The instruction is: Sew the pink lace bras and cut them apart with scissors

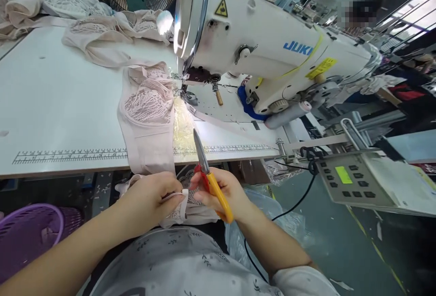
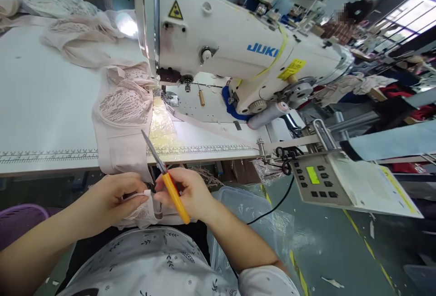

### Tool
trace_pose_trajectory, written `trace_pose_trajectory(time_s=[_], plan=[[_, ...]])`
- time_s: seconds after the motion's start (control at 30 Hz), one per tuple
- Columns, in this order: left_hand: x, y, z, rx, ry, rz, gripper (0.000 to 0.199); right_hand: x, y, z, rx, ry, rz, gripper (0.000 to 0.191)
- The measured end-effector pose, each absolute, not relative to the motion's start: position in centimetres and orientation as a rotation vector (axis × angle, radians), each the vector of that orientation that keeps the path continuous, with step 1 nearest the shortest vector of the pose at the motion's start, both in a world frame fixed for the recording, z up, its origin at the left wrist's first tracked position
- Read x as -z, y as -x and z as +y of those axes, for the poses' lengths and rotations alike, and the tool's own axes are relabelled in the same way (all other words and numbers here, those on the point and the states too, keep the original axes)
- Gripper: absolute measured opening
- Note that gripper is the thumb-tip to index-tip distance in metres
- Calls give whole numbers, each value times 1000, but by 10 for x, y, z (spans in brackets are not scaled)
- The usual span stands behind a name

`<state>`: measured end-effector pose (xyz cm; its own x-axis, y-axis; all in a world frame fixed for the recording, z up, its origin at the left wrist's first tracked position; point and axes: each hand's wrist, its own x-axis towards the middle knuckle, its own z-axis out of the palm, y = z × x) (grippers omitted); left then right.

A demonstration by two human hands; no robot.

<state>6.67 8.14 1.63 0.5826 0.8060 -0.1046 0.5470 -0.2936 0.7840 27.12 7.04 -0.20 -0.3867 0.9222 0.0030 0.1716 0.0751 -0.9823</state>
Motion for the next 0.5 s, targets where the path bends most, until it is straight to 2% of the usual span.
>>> trace_pose_trajectory(time_s=[0.27, 0.5], plan=[[-12, -68, 78, -437, -1966, 1078, 24, -10, -258, 78, -1513, 1125, -1616, 26], [-10, -66, 77, -425, -1872, 1108, 22, -10, -254, 75, -1263, 1148, -1737, 21]])
